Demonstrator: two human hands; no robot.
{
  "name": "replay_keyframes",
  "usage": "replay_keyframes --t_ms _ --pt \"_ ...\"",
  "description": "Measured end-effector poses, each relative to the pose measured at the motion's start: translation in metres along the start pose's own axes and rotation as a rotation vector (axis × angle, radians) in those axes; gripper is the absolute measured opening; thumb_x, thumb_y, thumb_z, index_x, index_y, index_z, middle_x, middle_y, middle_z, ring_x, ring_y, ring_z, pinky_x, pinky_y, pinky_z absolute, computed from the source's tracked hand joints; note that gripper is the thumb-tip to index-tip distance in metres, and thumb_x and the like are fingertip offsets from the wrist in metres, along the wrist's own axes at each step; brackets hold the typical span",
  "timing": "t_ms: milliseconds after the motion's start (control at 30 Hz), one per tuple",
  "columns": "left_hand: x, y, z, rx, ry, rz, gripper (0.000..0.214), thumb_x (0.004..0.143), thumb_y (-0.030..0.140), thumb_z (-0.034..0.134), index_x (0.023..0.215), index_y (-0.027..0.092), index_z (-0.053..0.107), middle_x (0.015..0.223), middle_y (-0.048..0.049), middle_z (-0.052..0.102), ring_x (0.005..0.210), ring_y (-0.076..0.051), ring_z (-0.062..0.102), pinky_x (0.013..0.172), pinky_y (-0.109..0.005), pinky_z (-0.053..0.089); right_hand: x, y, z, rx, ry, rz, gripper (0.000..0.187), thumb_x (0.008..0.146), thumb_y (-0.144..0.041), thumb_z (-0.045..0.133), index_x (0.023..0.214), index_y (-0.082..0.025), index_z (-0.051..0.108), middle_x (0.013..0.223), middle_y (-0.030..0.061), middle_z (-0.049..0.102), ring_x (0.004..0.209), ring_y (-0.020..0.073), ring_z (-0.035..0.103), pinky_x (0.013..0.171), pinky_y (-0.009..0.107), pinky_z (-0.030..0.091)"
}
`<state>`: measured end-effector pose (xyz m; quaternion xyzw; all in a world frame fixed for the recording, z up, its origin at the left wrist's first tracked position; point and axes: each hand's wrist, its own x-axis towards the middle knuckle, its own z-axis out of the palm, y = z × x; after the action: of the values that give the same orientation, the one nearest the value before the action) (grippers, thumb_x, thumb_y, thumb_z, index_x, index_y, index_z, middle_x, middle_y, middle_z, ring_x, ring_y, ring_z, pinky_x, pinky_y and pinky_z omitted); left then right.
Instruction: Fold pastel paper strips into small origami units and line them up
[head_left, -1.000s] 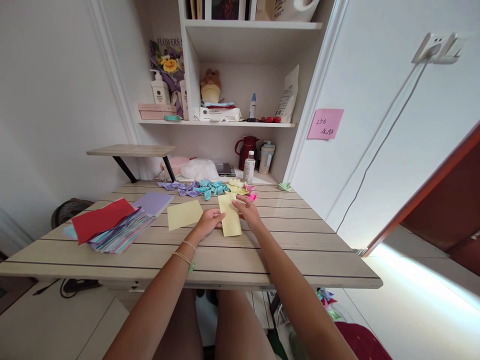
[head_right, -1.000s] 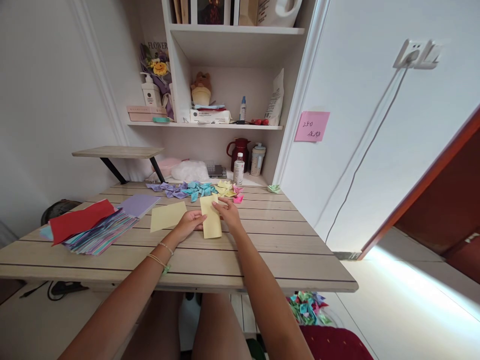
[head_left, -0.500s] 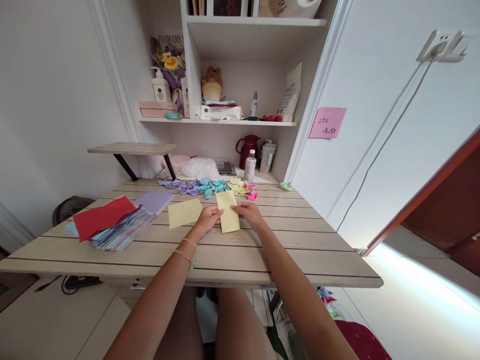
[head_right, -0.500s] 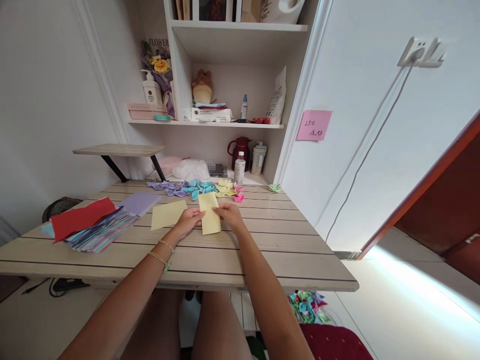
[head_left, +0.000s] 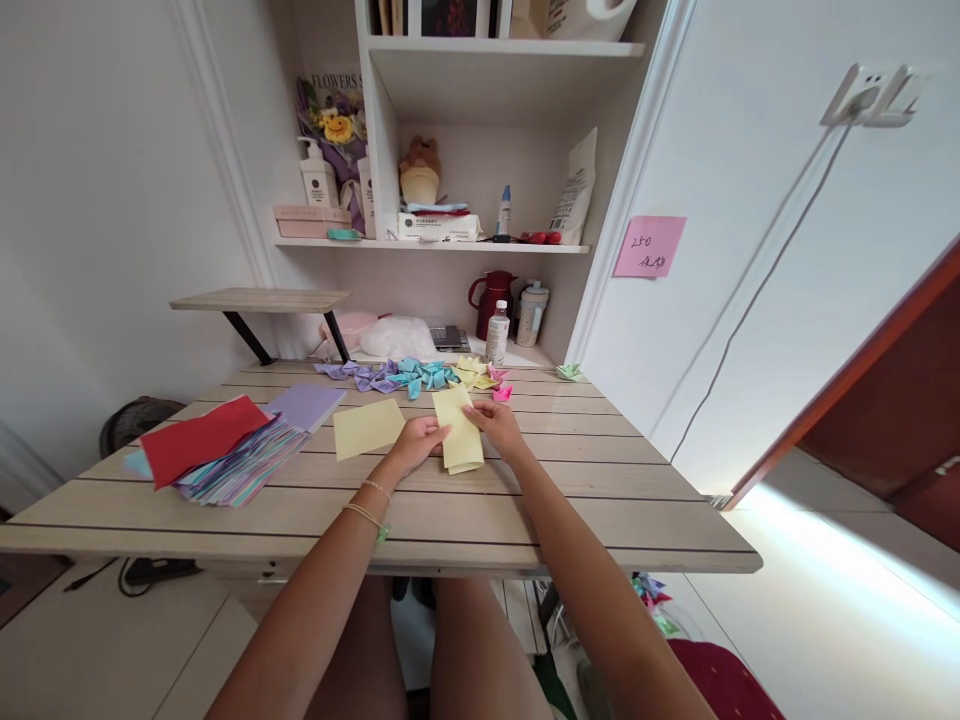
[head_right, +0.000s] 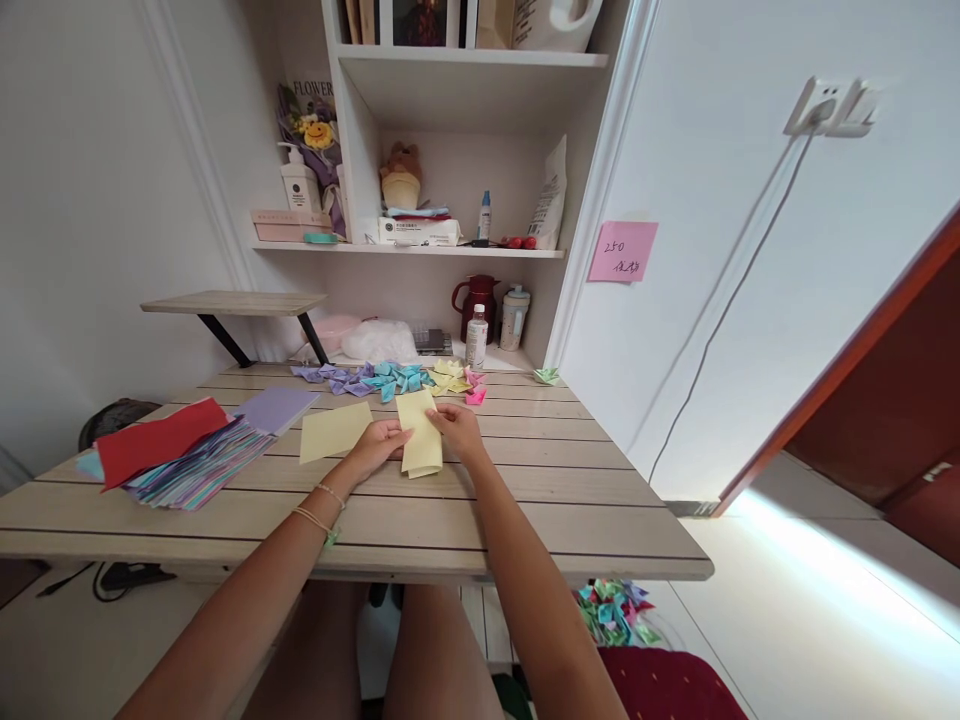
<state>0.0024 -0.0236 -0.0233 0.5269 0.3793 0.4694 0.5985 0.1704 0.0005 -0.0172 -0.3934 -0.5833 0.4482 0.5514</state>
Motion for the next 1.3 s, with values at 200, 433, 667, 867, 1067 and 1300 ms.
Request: replay_keyframes --t_ms 200,433,667,867,1067,1300 --pt "-0.0011 0.0001 0.0054 0.057 -0.047 -0.007 0.038 0.064 0.031 0.072 0.094 0.009 0.062 0.084 -0.0118 0.07 0.073 -0.019 0.066 0.069 -0.029 0.052 -0.0018 -0.002 0.0001 -0.199 0.23 -0.064 0.044 0.061 -0.056 0.062 0.046 -0.017 0.052 0.045 -0.0024 0.048 0.046 0.0105 0.043 0.044 0.023 0.033" --pt "-0.0016 -0.0024 0.0049 0.104 -0.07 -0.033 0.039 0.062 0.034 0.072 0.09 0.008 0.063 0.078 -0.0113 0.07 0.069 -0.018 0.066 0.062 -0.026 0.051 0.0029 -0.0051 -0.0048 0.098 0.251 -0.078 0.046 0.064 -0.062 0.056 0.069 -0.017 0.063 0.059 0.0009 0.058 0.059 0.0144 0.054 0.058 0.026 0.046" --pt "0.0005 -0.0043 0.0038 0.048 -0.002 -0.001 0.042 0.062 0.035 0.072 0.093 0.008 0.062 0.078 -0.0116 0.07 0.07 -0.019 0.066 0.066 -0.029 0.052 0.0005 -0.0073 0.0002 -0.032 0.126 -0.095 0.047 0.068 -0.06 0.054 0.072 -0.014 0.063 0.061 0.0028 0.059 0.056 0.0138 0.052 0.051 0.024 0.041" --pt "0.0012 -0.0039 0.0057 0.06 -0.062 -0.021 0.039 0.064 0.033 0.071 0.093 0.009 0.063 0.079 -0.0119 0.07 0.07 -0.019 0.066 0.065 -0.028 0.052 -0.0012 -0.0043 0.0018 -0.399 0.321 -0.263 0.038 0.077 -0.05 0.047 0.062 -0.016 0.054 0.047 -0.004 0.043 0.046 0.0096 0.037 0.047 0.022 0.028" --pt "0.0006 -0.0052 0.0059 0.07 -0.071 -0.019 0.037 0.063 0.032 0.072 0.09 0.009 0.063 0.077 -0.0112 0.07 0.068 -0.018 0.066 0.061 -0.025 0.051 -0.0016 -0.0045 0.0002 -0.473 0.33 -0.276 0.041 0.082 -0.049 0.037 0.058 -0.018 0.049 0.05 -0.0022 0.046 0.048 0.0113 0.04 0.048 0.023 0.028" --pt "0.0045 -0.0073 0.0012 0.009 0.104 0.051 0.033 0.063 0.03 0.072 0.087 0.008 0.063 0.075 -0.0108 0.07 0.067 -0.018 0.066 0.062 -0.028 0.052 -0.001 -0.0028 -0.0019 -0.3 0.162 -0.029 0.053 0.081 -0.058 0.029 0.065 -0.017 0.059 0.057 0.0035 0.058 0.049 0.0135 0.05 0.047 0.024 0.036"
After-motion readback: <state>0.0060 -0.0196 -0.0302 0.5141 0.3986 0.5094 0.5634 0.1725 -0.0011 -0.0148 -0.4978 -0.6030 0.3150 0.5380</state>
